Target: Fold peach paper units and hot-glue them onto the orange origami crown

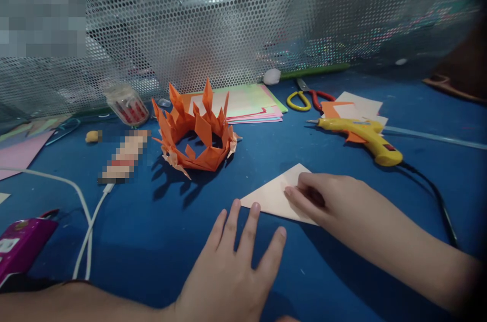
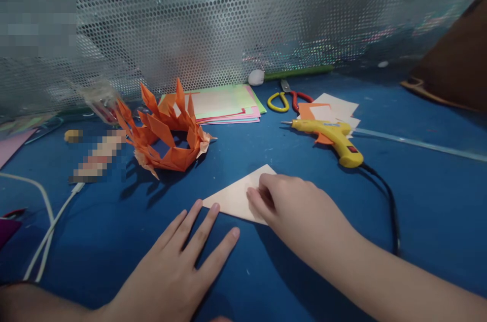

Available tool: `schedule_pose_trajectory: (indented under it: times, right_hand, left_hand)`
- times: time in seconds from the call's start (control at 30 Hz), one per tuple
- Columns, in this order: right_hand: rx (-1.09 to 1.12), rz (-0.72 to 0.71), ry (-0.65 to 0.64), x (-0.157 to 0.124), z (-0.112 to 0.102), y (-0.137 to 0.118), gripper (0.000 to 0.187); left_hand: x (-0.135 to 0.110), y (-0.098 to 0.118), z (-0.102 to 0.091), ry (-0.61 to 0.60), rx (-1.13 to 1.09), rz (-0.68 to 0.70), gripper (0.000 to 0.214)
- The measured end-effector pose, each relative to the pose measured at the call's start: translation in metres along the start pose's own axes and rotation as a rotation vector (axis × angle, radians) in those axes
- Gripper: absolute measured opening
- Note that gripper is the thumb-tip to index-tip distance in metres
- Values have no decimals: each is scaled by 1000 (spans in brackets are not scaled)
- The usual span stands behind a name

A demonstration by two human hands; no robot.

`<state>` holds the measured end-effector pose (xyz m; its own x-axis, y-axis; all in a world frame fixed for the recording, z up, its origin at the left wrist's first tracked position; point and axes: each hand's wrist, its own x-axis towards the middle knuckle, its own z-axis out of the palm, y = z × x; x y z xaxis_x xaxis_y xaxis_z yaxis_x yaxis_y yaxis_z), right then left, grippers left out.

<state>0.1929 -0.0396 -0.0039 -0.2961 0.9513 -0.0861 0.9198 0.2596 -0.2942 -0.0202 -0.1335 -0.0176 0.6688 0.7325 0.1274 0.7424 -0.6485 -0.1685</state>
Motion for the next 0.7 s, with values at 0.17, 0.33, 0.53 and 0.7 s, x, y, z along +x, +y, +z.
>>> schedule_pose_trajectory:
  times: [0.17, 0.33, 0.53, 0.7]
  right_hand:
    - [12, 21, -4, 2, 1, 0, 37]
    - [-4, 24, 32, 2, 2, -1, 37]
    - [-19, -8, 91, 2, 8, 4, 39]
    - [36, -105, 274, -2, 15, 4, 19]
  left_hand:
    - [-1, -6, -3, 40, -3, 40, 91]
    - [-1, -8, -5, 58, 32, 65, 90]
    - [-1, -6, -7, 5, 4, 45, 90]
    - [-3, -8, -6, 15, -13, 60, 91]
